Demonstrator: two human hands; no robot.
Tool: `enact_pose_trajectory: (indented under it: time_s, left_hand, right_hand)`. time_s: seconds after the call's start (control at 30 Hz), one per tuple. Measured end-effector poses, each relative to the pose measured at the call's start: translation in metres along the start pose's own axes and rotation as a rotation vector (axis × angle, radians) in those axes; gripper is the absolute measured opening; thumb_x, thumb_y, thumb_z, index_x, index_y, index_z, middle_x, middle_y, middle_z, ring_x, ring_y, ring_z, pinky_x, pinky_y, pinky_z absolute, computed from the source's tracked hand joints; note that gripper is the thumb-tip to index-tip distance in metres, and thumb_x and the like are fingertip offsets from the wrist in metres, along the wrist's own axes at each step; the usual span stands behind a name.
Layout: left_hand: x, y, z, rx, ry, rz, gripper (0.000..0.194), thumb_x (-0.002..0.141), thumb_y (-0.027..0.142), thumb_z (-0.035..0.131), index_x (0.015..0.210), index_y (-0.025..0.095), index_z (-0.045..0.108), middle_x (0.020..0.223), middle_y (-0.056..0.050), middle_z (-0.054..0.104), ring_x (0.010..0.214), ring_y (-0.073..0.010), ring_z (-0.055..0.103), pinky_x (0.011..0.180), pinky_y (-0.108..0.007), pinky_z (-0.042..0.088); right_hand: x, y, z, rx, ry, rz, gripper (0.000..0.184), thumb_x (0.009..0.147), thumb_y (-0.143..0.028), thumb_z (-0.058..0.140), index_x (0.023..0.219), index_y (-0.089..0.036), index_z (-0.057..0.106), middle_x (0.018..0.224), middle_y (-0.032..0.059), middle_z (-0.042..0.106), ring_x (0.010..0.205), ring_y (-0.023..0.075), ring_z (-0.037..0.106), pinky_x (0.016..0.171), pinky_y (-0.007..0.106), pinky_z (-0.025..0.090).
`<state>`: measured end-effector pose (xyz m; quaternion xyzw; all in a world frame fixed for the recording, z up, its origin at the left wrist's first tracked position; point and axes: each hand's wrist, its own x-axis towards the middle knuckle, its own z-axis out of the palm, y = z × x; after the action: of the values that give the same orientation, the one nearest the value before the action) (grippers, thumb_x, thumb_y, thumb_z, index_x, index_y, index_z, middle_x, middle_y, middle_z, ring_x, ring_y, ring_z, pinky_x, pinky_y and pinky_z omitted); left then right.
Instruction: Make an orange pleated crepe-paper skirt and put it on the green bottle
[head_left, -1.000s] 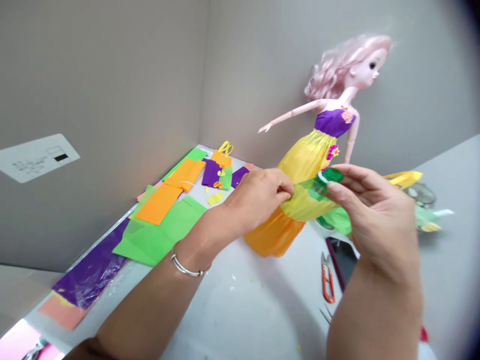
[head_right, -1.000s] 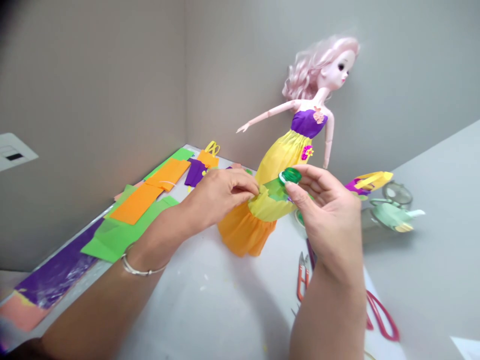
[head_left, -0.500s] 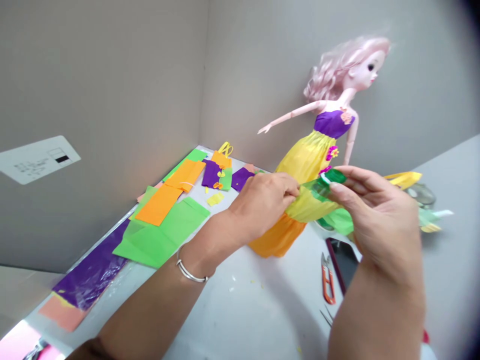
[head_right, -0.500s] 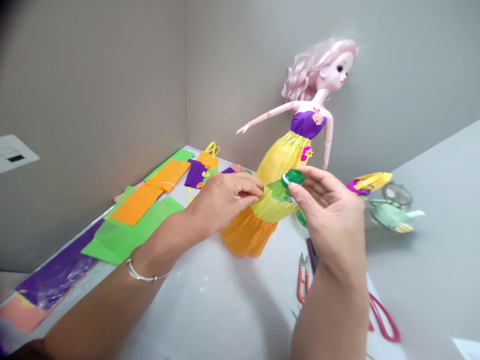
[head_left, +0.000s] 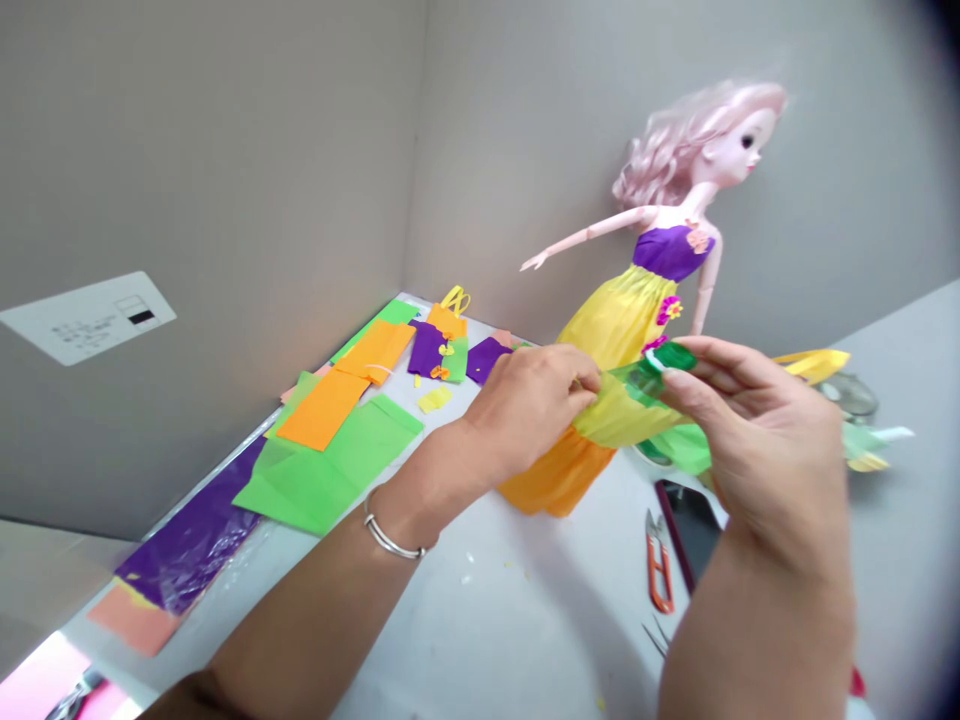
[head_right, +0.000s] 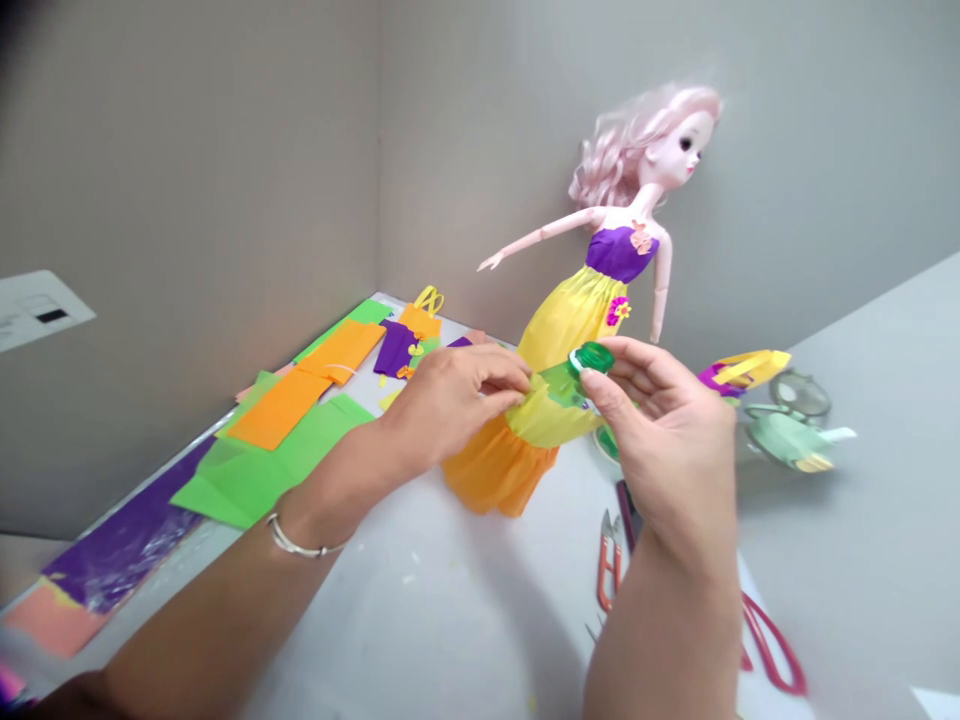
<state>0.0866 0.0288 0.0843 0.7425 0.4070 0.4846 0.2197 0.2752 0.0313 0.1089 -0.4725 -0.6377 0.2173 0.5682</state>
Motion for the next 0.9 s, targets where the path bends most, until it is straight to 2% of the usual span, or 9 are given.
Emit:
enact_pose_trajectory:
  time_s: [0.43,0.9]
  left_hand:
    - [-0.0037,0.0038,0.0065,0.208,0.062,-0.011,0.017,0.089,0.010,0.055,0.079,0.019,0.064,0.107,-0.002,0.076,0.092,-0.0182,0.070,0.081,-0.031,0.052]
    - [-0.0006,0.0036,0.0015,0.132,0.006,-0.035,0.014,0.083,0.007,0.059,0.076,0.019,0.062,0.109,-0.003,0.074,0.093,-0.0176,0.068,0.085,-0.030,0.052]
  right_hand:
    - [-0.0035,-0.0062,0.0037,-0.039,0.004,-0.012,0.032,0.071,-0.031,0.084,0.102,-0.025,0.077,0.095,0.0018,0.078,0.085,0.0165,0.073,0.081,0.027,0.061]
    - [-0.0024,-0.0062,0.0030,0.003,-0.014,0.019,0.032,0.070,-0.028,0.085,0.100,-0.025,0.077,0.092,0.0006,0.078,0.082,0.0138,0.072,0.076,0.022,0.060]
